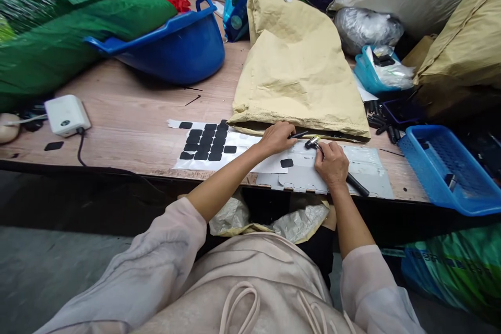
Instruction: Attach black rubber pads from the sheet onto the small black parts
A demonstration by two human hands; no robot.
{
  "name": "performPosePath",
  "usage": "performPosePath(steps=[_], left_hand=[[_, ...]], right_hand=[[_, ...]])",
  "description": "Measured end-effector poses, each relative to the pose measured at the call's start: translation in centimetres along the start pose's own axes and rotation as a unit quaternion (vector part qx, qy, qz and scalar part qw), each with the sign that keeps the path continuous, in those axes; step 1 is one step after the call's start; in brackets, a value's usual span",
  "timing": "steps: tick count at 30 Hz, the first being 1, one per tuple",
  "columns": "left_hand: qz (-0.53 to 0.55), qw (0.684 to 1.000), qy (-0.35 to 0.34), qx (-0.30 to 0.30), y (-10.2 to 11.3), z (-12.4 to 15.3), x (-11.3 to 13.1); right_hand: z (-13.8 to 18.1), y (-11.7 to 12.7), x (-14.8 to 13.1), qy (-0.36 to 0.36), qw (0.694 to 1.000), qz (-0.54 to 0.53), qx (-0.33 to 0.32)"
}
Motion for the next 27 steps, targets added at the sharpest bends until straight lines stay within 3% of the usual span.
performPosePath(steps=[4,7,12,20,27], left_hand=[[0.039,0.999,-0.031,0.002,-0.9,3.3,-1.4],[0.094,0.994,-0.052,0.031,-1.5,4.3,-2.0],[0.183,0.978,-0.058,0.081,-1.6,4.2,-3.2],[0.218,0.971,-0.034,0.092,-1.7,3.8,-3.6],[0.240,0.966,-0.022,0.091,-1.7,3.7,-3.8]], right_hand=[[-0.1,-0.1,0.2,-0.003,1.000,-0.001,-0.003],[-0.1,-0.1,0.3,-0.006,1.000,0.007,-0.001],[0.0,0.0,0.4,0.001,1.000,0.021,0.009],[-0.2,0.1,0.8,0.018,1.000,0.002,0.016],[-0.1,3.2,-2.6,0.051,0.990,-0.116,0.063]])
Point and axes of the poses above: each hand's wrist, its own z-axis away from the middle knuckle, its own y-axis out of the back of the hand, x = y × z, the point moved 9 cm from there along -z, towards the middle knuckle, and after that the axes turned 4 degrees about z, right-handed, at the moved point
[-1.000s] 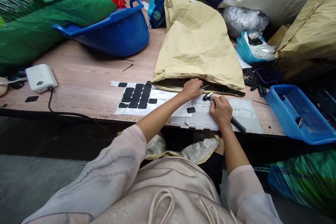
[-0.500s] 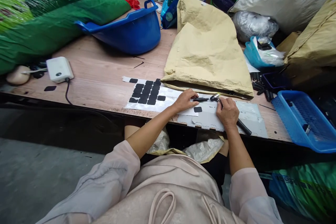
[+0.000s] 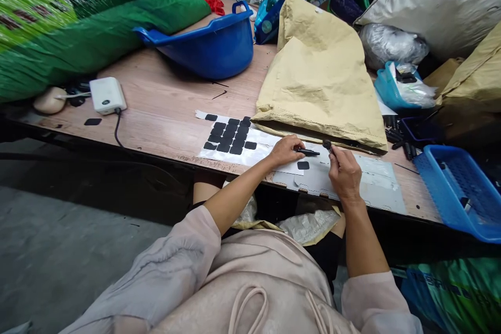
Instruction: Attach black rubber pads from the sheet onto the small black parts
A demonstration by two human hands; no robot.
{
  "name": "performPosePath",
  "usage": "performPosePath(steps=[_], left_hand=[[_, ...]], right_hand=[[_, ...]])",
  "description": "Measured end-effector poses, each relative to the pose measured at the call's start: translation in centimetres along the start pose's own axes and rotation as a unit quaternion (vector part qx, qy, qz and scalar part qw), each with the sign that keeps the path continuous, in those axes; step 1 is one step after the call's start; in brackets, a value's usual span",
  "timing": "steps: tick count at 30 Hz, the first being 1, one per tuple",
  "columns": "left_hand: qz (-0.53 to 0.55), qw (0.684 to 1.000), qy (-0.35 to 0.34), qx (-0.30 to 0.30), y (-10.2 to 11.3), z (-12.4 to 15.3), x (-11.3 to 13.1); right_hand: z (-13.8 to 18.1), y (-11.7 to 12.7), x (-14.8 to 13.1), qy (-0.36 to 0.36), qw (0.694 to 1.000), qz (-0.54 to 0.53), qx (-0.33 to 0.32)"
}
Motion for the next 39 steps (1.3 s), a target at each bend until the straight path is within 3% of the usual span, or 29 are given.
performPosePath(steps=[4,10,14,19,24,31,39], left_hand=[[0.006,1.000,0.007,0.008,-0.1,0.0,-0.1],[-0.002,1.000,0.008,0.020,-0.1,0.0,0.2],[-0.010,1.000,0.010,0.022,-0.1,0.0,0.3],[-0.010,1.000,0.006,0.021,-0.2,0.0,0.2],[-0.018,1.000,0.010,0.021,-0.3,-0.2,0.1],[-0.035,0.999,0.010,0.007,-0.3,-0.1,0.3],[-0.063,0.998,-0.004,0.001,-0.4,0.0,0.9]], right_hand=[[-0.3,-0.5,-2.4,0.023,0.997,-0.069,-0.032],[0.1,-1.4,-3.7,0.026,0.996,-0.072,-0.044],[0.2,-1.7,-3.7,0.028,0.997,-0.049,-0.062],[-0.1,-0.3,-2.7,0.008,0.999,-0.046,-0.019],[0.3,-0.9,-2.5,0.009,0.998,-0.028,-0.048],[-0.6,0.1,0.6,-0.007,1.000,0.014,-0.025],[0.0,-1.7,5.7,-0.010,0.996,0.073,-0.057]])
Point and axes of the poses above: each hand's wrist, its own z-axis away from the middle knuckle, its own y-axis out of the back of the hand, x = y × z, the point moved 9 cm from there along -z, towards the middle knuckle, and after that the axes turned 4 degrees about z, right-handed, at the moved point
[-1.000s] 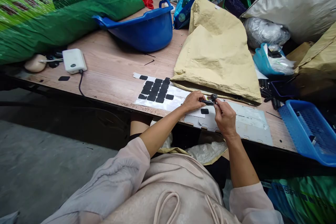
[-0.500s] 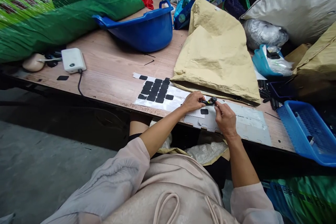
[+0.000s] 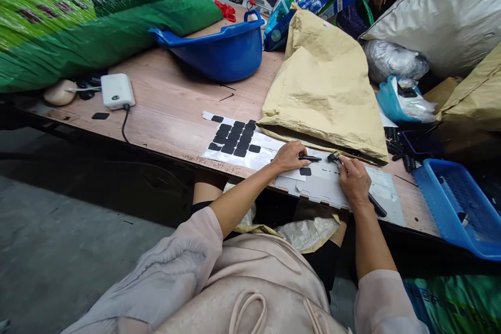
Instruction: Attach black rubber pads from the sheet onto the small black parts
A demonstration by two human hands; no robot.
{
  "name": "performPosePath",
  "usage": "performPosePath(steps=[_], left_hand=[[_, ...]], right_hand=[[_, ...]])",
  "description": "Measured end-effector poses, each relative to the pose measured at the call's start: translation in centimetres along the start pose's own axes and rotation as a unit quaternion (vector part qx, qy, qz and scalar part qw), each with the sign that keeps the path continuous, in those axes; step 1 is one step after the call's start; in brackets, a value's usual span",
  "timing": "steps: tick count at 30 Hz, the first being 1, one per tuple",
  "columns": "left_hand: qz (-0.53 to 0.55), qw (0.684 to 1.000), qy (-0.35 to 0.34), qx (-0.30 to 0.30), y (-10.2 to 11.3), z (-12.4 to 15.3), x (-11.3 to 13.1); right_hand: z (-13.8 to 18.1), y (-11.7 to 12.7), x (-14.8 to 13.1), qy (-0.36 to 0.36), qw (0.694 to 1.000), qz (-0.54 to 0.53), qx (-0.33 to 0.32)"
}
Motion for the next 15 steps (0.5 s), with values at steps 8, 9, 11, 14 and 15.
performPosePath(steps=[8,9,11,14,15], left_hand=[[-0.017,1.000,-0.012,-0.011,-0.1,-0.1,-0.1],[-0.017,1.000,-0.016,-0.011,-0.1,-0.1,0.0],[-0.007,1.000,-0.027,-0.006,0.3,0.3,0.6],[0.037,0.998,-0.052,-0.008,0.8,2.8,2.5],[0.058,0.996,-0.061,-0.025,0.7,4.2,3.3]], right_hand=[[0.5,-0.2,-0.4,-0.022,0.999,0.024,0.026],[0.5,-0.2,-0.4,-0.026,0.999,0.025,0.022],[0.5,-0.4,-0.2,-0.030,0.999,0.025,0.015],[0.5,-0.5,-0.1,-0.033,0.999,0.027,0.012],[0.5,-0.5,0.0,-0.033,0.999,0.028,0.014]])
Point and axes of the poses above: each hand's wrist, its own z-axis away from the middle knuckle, its own y-axis out of the back of the hand, x = y × z, the point moved 9 cm from there along -z, towards the middle knuckle, and after that the axes turned 4 degrees about z, right-handed, at the moved point
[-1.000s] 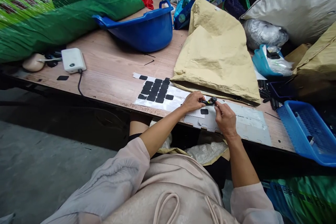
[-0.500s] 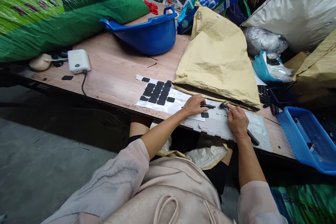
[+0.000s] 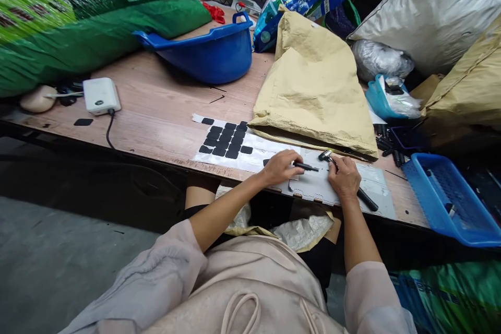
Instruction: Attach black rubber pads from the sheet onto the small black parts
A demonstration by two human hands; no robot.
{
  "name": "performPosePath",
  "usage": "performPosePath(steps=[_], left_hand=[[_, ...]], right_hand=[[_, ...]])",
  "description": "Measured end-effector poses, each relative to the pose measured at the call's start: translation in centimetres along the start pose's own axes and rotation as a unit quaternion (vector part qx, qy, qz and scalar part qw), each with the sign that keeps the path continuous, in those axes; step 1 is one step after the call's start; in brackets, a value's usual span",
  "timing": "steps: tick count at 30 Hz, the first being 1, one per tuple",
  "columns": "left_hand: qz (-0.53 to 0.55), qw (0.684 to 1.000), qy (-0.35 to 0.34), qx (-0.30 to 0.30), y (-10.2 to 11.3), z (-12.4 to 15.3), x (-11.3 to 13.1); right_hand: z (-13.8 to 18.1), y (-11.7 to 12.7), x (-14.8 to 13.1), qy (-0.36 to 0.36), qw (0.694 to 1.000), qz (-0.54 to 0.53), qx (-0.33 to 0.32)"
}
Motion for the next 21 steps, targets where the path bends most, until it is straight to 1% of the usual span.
performPosePath(steps=[1,3,4,5,6,8,11,13,15,17,18,19,21], left_hand=[[0.025,0.999,-0.007,-0.030,-0.6,1.6,0.9],[0.072,0.990,-0.012,-0.122,-2.7,5.2,2.3],[0.082,0.982,-0.011,-0.170,-4.0,7.1,2.6],[0.081,0.975,0.002,-0.206,-5.1,8.8,2.4],[0.068,0.970,0.026,-0.231,-6.1,10.3,1.6],[0.016,0.962,0.106,-0.252,-7.6,12.5,-1.6],[-0.087,0.939,0.234,-0.238,-8.5,14.2,-7.4],[-0.147,0.922,0.278,-0.226,-8.7,14.7,-10.0],[-0.182,0.912,0.284,-0.232,-9.0,14.8,-11.0],[-0.185,0.905,0.280,-0.261,-9.4,15.0,-10.7],[-0.175,0.903,0.276,-0.278,-9.4,15.0,-10.0],[-0.155,0.904,0.266,-0.298,-9.4,14.8,-9.0],[-0.088,0.912,0.221,-0.335,-8.8,13.8,-6.0]], right_hand=[[0.0,0.0,0.0,0.001,1.000,0.001,0.002],[0.1,0.0,0.0,0.001,1.000,0.005,0.007],[0.1,0.0,0.0,0.001,1.000,0.007,0.009],[0.1,0.0,-0.1,0.002,1.000,0.008,0.011],[0.1,0.0,-0.1,0.003,1.000,0.010,0.012],[0.1,0.0,-0.1,0.005,1.000,0.009,0.014],[0.1,0.0,-0.2,0.007,1.000,0.009,0.014],[0.1,0.1,-0.3,0.008,1.000,0.012,0.012],[0.1,0.1,-0.3,0.008,1.000,0.015,0.008],[0.1,0.1,-0.3,0.006,1.000,0.016,0.002],[0.1,0.0,-0.3,0.004,1.000,0.015,-0.003],[0.1,0.0,-0.3,0.001,1.000,0.014,-0.007],[0.2,-0.1,-0.2,-0.003,1.000,0.011,-0.013]])
Point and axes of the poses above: each hand's wrist, its own z-axis away from the middle knuckle, its own y-axis out of the back of the hand, x = y × z, the point moved 9 cm from there along -z, towards the middle knuckle, and after that the axes turned 4 degrees about z, right-handed, at the moved point
